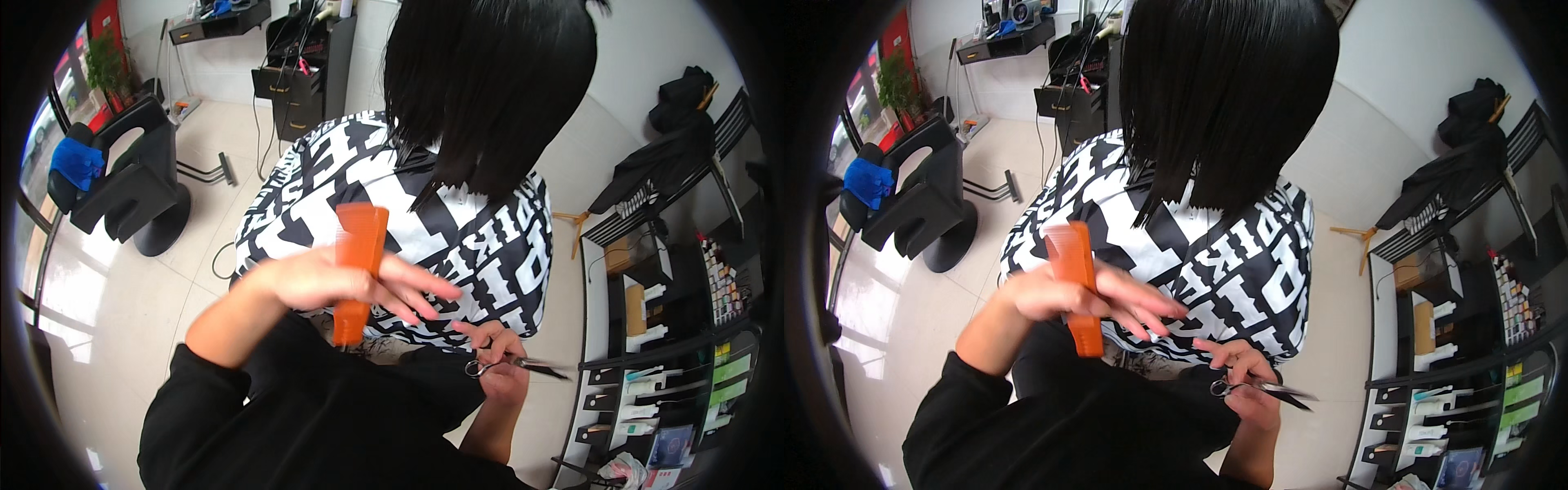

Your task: The person sections the client's hair with clips, then repeatedly combs and trims the back and sides using shears. The stylist works in small sections, combing hair taut and cutting to an even length while moving around the head. The process continues through the clip with repeated combing and cutting motions.

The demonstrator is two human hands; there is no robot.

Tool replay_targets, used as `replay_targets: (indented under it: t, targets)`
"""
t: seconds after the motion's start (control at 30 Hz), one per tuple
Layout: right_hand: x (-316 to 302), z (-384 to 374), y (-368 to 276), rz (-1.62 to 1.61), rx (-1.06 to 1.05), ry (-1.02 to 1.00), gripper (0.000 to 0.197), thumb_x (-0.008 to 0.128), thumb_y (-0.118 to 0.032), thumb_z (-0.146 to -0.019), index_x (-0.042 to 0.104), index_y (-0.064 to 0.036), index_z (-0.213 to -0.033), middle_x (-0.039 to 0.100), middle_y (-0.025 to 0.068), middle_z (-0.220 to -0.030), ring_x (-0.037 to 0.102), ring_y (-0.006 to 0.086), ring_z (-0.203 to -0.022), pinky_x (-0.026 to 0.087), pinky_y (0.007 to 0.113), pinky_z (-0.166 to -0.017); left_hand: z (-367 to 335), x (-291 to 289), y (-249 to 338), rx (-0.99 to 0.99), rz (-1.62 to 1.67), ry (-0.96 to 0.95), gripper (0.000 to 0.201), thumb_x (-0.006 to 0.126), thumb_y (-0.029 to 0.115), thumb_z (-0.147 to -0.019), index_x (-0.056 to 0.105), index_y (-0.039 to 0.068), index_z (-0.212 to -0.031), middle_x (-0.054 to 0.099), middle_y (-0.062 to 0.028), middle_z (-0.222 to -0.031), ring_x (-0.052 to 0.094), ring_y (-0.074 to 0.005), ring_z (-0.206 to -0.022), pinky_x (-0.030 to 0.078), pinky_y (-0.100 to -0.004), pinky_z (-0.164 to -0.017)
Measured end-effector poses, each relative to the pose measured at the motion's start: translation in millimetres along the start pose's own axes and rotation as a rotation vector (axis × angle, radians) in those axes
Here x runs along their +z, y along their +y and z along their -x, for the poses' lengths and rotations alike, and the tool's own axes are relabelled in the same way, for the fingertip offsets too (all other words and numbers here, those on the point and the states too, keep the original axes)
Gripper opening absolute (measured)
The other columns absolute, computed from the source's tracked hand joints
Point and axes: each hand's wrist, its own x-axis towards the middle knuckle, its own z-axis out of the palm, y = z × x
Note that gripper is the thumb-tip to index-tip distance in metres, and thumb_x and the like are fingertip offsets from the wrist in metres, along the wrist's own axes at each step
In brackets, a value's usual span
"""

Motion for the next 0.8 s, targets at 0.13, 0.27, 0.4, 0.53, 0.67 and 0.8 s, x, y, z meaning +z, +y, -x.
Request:
replay_targets:
  t: [0.13, 0.27, 0.4, 0.53, 0.67, 0.8]
  targets:
    - [26.4, -16.9, -13.2, 0.347, 0.194, -0.098, 0.021, 0.05, -0.01, -0.1, 0.064, 0.0053, -0.106, 0.07, 0.0147, -0.094, 0.07, 0.0207, -0.077, 0.055, 0.029, -0.07, -15.9, 50.0, -32.0, 0.319, -0.196, 0.174, 0.046, 0.035, 0.026, -0.11, 0.055, -0.003, -0.139, 0.055, -0.0176, -0.144, 0.049, -0.0287, -0.137, 0.038, -0.0412, -0.115]
    - [50.5, -44.0, -56.9, 0.598, 0.414, -0.217, 0.024, 0.055, -0.017, -0.104, 0.066, 0.0032, -0.112, 0.072, 0.0094, -0.084, 0.06, 0.011, -0.055, 0.046, 0.022, -0.054, -24.7, 57.1, -36.4, 0.53, -0.38, 0.356, 0.05, 0.032, 0.032, -0.111, 0.058, -0.004, -0.133, 0.062, -0.0199, -0.132, 0.049, -0.034, -0.136, 0.036, -0.0472, -0.115]
    - [9.8, -132.2, -126.1, 1.29, -0.445, -0.085, 0.011, 0.055, -0.002, -0.098, 0.065, 0.0029, -0.099, 0.066, 0.0086, -0.074, 0.06, 0.0122, -0.061, 0.048, 0.027, -0.057, -1.1, 60.8, -55.2, 0.242, -0.215, 0.516, 0.036, 0.054, 0.018, -0.105, 0.058, -0.002, -0.135, 0.068, -0.0109, -0.123, 0.064, -0.0161, -0.114, 0.048, -0.0303, -0.099]
    - [-15.1, -224.4, -158.1, 1.53, -0.762, 0.11, 0.022, 0.063, -0.008, -0.099, 0.071, -0.0036, -0.119, 0.068, 0.0057, -0.081, 0.061, 0.012, -0.073, 0.048, 0.026, -0.068, 26.2, 70.4, -93.2, 0.091, -0.464, 0.574, 0.021, 0.061, 0.011, -0.099, 0.073, 0.002, -0.114, 0.075, -0.0084, -0.092, 0.072, -0.0128, -0.084, 0.054, -0.0255, -0.075]
    - [-41.9, -220.4, -121.5, 1.682, -0.826, -0.121, 0.027, 0.071, -0.009, -0.092, 0.074, -0.0102, -0.119, 0.068, 0.005, -0.08, 0.06, 0.0197, -0.068, 0.048, 0.031, -0.074, 66.9, 74.8, -118.8, -0.007, -0.469, 0.766, 0.02, 0.061, 0.009, -0.097, 0.074, 0.002, -0.111, 0.074, -0.0083, -0.087, 0.071, -0.0124, -0.078, 0.054, -0.0257, -0.07]
    - [-42.6, -191.5, -90.9, 1.808, -0.869, -0.415, 0.035, 0.077, -0.02, -0.086, 0.074, -0.0089, -0.119, 0.059, 0.0026, -0.071, 0.055, 0.0186, -0.062, 0.043, 0.031, -0.069, 101.8, 83.2, -151.2, -0.089, -0.411, 1.013, 0.02, 0.061, 0.009, -0.097, 0.074, 0.0, -0.109, 0.072, -0.0068, -0.079, 0.07, -0.0114, -0.078, 0.053, -0.0253, -0.073]
